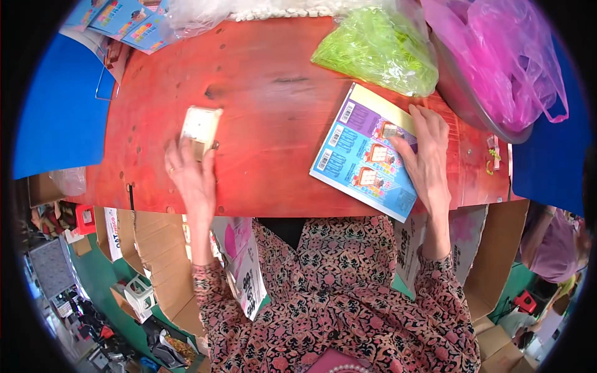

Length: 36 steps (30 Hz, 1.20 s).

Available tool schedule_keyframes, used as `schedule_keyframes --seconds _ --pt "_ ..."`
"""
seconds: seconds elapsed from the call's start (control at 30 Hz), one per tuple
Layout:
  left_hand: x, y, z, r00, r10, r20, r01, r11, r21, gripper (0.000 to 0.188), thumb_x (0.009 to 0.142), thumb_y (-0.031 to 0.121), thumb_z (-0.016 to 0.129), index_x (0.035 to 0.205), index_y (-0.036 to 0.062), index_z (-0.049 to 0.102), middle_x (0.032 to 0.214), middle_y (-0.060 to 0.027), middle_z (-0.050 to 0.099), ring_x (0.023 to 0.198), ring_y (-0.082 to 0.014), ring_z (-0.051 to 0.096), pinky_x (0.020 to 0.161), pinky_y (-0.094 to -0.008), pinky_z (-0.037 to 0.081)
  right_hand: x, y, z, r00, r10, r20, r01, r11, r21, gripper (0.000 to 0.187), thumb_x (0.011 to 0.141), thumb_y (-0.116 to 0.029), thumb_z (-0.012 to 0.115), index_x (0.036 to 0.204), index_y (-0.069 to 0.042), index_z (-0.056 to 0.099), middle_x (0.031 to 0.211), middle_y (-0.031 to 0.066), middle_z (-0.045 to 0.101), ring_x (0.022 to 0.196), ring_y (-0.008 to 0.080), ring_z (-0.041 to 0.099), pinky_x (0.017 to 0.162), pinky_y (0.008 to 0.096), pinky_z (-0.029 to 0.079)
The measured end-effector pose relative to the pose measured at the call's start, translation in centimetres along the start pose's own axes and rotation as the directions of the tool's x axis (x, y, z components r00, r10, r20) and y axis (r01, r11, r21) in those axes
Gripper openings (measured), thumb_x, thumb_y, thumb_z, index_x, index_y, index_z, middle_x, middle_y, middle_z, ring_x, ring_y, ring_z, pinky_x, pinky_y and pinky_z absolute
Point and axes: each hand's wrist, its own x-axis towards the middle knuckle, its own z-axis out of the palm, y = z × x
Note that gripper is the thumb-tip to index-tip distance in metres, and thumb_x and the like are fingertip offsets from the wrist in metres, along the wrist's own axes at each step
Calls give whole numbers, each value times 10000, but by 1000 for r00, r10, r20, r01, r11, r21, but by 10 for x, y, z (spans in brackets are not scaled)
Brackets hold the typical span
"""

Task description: Peeling stickers from a sheet and applying them to small plastic trays containing white cubes.

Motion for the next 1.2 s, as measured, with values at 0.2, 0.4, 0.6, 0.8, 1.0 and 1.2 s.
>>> schedule_keyframes --seconds 0.2,0.4,0.6,0.8,1.0,1.2 --pt "-27 102 -9 973 229 18 -186 835 -518 379 837 157 609 1138 -58 526 1254 -236 455 1164 -385 434 979 -434 355 -1 -4 5 995 60 77 -61 998 10 570 712 -189 710 1183 53 498 1078 173 533 1034 328 463 893 435 344" --pt "-11 143 4 927 324 187 -77 653 -753 356 801 133 622 1074 -78 532 1075 -206 540 997 -351 514 841 -394 427 -11 -9 3 970 156 186 -213 914 345 281 637 -117 761 856 16 645 726 85 521 754 222 515 699 334 400" --pt "-4 141 4 784 387 485 375 327 -867 206 820 105 593 938 -64 597 818 -81 623 731 -128 566 654 -269 451 -16 -4 -1 937 261 231 -345 599 723 182 655 -53 762 758 21 632 677 22 505 614 95 469 554 247 371" --pt "-10 148 -7 696 414 587 595 124 -794 139 835 76 572 877 -45 627 728 -6 616 665 -28 528 596 -209 432 -22 -39 -10 971 34 -235 11 982 190 383 623 -97 764 975 -10 642 917 107 543 901 257 462 760 354 398" --pt "-15 154 -24 679 509 529 534 153 -832 209 825 18 546 1007 -45 628 811 -10 567 764 -69 533 686 -222 419 -14 -58 -6 979 -114 -167 164 932 322 397 607 -79 748 978 11 641 907 92 557 877 265 469 751 364 389" --pt "-17 152 -27 670 557 491 592 -2 -806 210 788 -4 569 981 -52 635 857 -9 568 824 -83 529 729 -222 398 -18 -64 -9 984 -102 -144 149 916 372 353 618 -64 729 954 9 648 896 81 554 869 252 471 769 376 384"
